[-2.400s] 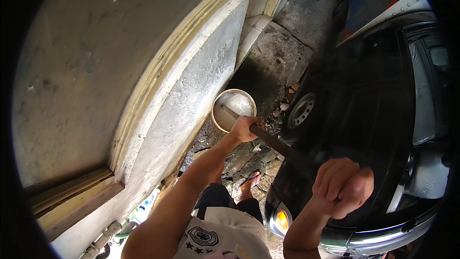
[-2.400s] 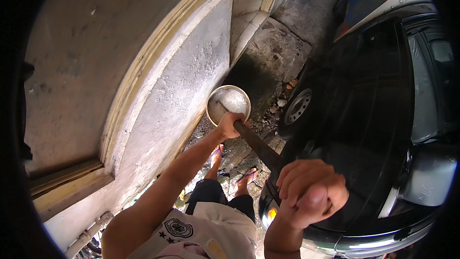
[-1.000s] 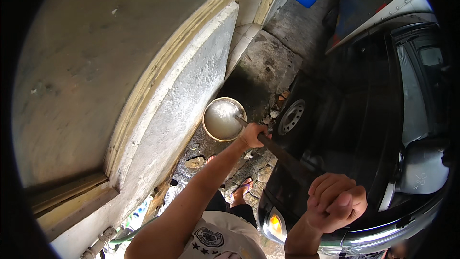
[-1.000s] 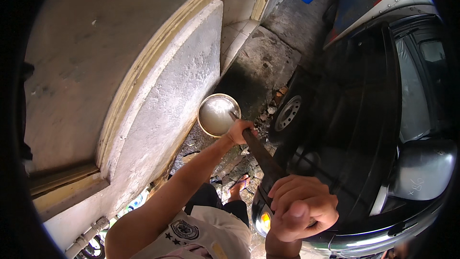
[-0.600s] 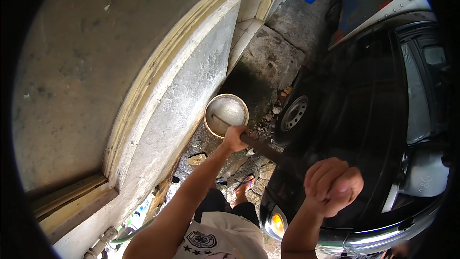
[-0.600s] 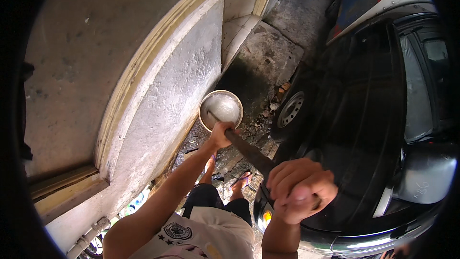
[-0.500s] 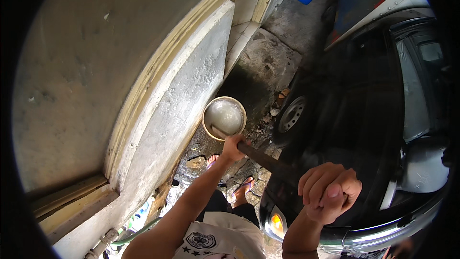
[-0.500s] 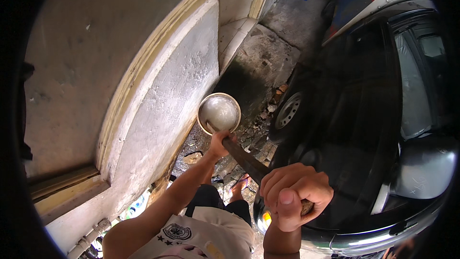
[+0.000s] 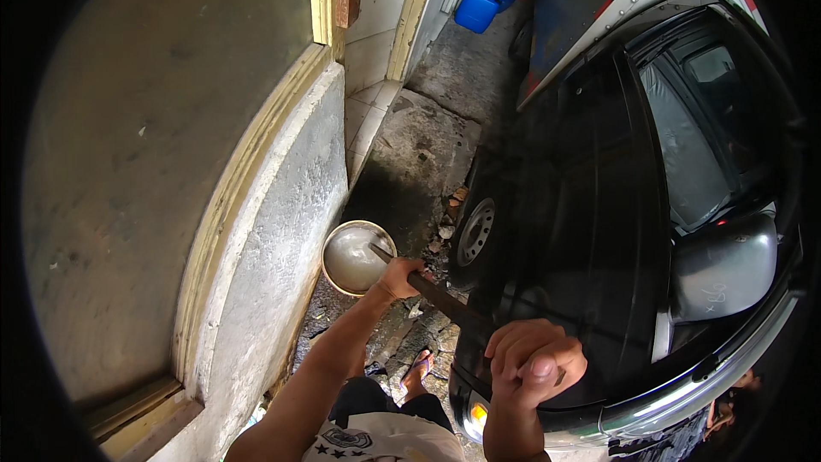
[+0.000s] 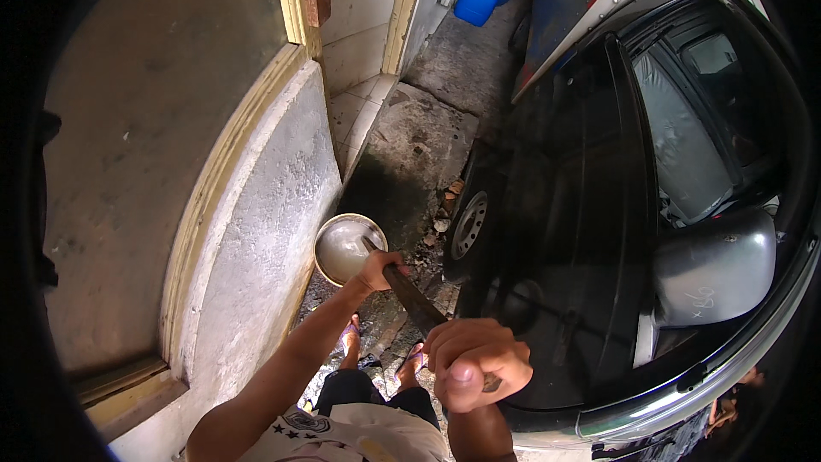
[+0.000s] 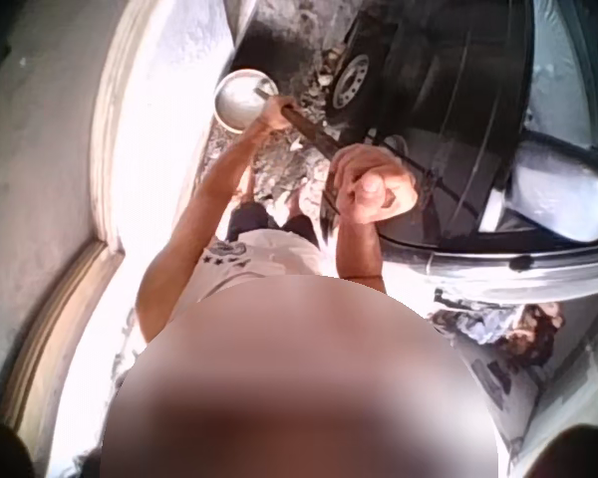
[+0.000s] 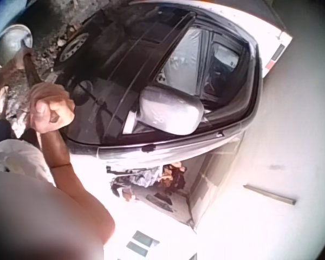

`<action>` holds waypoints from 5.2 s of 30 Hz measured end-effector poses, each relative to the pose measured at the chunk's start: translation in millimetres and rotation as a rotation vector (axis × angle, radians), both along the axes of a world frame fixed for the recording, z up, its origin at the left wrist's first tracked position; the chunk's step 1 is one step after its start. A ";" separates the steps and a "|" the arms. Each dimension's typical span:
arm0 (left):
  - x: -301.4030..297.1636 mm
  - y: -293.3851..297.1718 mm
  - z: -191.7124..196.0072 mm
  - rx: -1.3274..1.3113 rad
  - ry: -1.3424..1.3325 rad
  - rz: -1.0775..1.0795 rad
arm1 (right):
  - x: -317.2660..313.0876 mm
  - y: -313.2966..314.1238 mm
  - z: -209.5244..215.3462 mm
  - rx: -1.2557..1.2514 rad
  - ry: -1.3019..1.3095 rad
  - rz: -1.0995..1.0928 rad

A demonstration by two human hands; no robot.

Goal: The person stands beside a parked car and repeatedly stirs a white liquid in a bucket using a long wooden stick. The person holds the stick with both hands and moves it in a circular motion inside the bucket throughout the clip.

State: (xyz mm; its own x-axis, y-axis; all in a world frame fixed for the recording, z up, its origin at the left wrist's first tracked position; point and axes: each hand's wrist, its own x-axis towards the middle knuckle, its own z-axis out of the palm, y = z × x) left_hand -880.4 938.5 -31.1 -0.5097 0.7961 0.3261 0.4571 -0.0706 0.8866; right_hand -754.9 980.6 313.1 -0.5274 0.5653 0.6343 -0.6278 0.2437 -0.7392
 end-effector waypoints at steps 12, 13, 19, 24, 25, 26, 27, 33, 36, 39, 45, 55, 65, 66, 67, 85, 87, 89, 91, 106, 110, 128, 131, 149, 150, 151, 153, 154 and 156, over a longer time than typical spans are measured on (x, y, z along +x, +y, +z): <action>52.5 -40.5 6.5 -0.145 -0.277 0.548 | -44.2 11.3 19.9 -0.167 -0.108 0.009; 60.2 -29.8 8.5 -0.111 -0.314 0.559 | -42.0 12.9 26.6 -0.207 -0.159 -0.055; 32.8 8.3 7.1 -0.053 -0.230 0.277 | -37.2 7.7 35.9 0.018 -0.209 -0.138; -14.2 5.8 -1.5 0.030 -0.067 0.143 | -37.2 -2.1 21.8 -0.051 -0.104 -0.011; -20.6 -1.1 -3.4 0.011 -0.045 0.132 | -36.9 -2.6 18.6 -0.047 -0.104 0.027; -24.9 -8.7 -5.1 -0.013 -0.022 0.122 | -37.2 -2.7 14.9 -0.060 -0.101 0.064; -23.4 -17.2 -5.8 -0.058 -0.085 0.148 | -38.6 -2.6 11.2 -0.077 -0.099 0.098; 8.9 -66.0 -4.8 -0.149 -0.210 0.429 | -53.3 6.2 2.4 -0.145 -0.093 0.213; 43.1 -48.7 3.2 -0.070 -0.203 0.544 | -49.5 16.0 18.8 -0.150 -0.114 0.232; 57.5 -16.9 7.6 -0.018 -0.234 0.508 | -37.9 23.5 33.0 -0.104 -0.224 0.053; 23.9 6.9 0.0 0.022 -0.189 0.160 | -29.2 10.5 22.1 -0.002 -0.122 -0.088; -12.4 -60.9 -14.9 0.011 -0.031 0.125 | -18.6 -44.3 3.5 0.002 -0.091 0.091; 65.2 -38.5 12.1 -0.072 -0.202 0.447 | -22.3 10.0 30.7 -0.204 -0.145 0.102; 64.7 -30.0 12.8 -0.066 -0.199 0.439 | -24.9 12.2 33.8 -0.208 -0.128 -0.005; 60.4 -25.4 12.2 -0.064 -0.202 0.395 | -27.0 12.7 34.5 -0.107 -0.178 0.001; 42.3 -43.1 18.6 0.070 -0.108 0.272 | 6.6 -44.8 49.5 0.084 -0.120 0.110; 30.3 -44.9 20.4 0.020 -0.152 0.328 | -2.7 -41.9 37.1 0.042 -0.078 0.094; 23.8 -51.0 20.3 -0.064 -0.179 0.345 | -6.3 -39.6 27.0 0.023 -0.042 0.142; 30.0 -52.8 21.7 -0.100 -0.192 0.355 | -5.8 -36.2 23.7 0.015 -0.115 0.182; 85.6 -68.6 72.2 -0.301 -0.242 0.215 | 28.9 -20.3 53.1 -0.201 -0.304 0.171; 112.8 -87.9 72.7 -0.215 -0.035 0.141 | 69.5 -27.1 26.4 -0.216 -0.038 0.204; 204.9 -88.1 77.4 -0.407 0.302 -0.120 | 240.1 -19.2 30.5 -0.137 -0.071 0.129; 156.6 -75.2 104.2 -0.395 0.241 -0.022 | 150.1 -0.5 76.1 -0.236 -0.187 0.149; 230.8 -126.5 -4.3 -0.325 0.285 -0.113 | 292.5 -95.2 -57.6 -0.058 -0.277 -0.076; 235.5 -125.9 -1.0 -0.359 0.336 -0.143 | 304.3 -93.5 -59.5 -0.051 -0.275 -0.088; 236.5 -121.4 5.4 -0.333 0.379 -0.165 | 314.0 -88.1 -55.2 -0.040 -0.272 -0.097; 232.9 -106.2 28.1 -0.466 0.448 -0.282 | 317.2 -67.1 -35.6 -0.045 -0.223 -0.102; 228.3 -98.5 43.3 -0.414 0.423 -0.274 | 308.7 -52.4 -20.5 -0.067 -0.182 -0.101; 214.9 -85.2 75.1 -0.413 0.383 -0.231 | 278.4 -21.9 21.7 -0.098 -0.100 -0.057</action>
State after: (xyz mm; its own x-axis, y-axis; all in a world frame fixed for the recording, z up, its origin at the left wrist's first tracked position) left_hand -665.5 853.3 44.0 -0.2161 0.9720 0.0926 0.7628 0.1088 0.6374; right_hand -476.5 958.7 334.8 -0.5507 0.6523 0.5208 -0.5371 0.2006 -0.8193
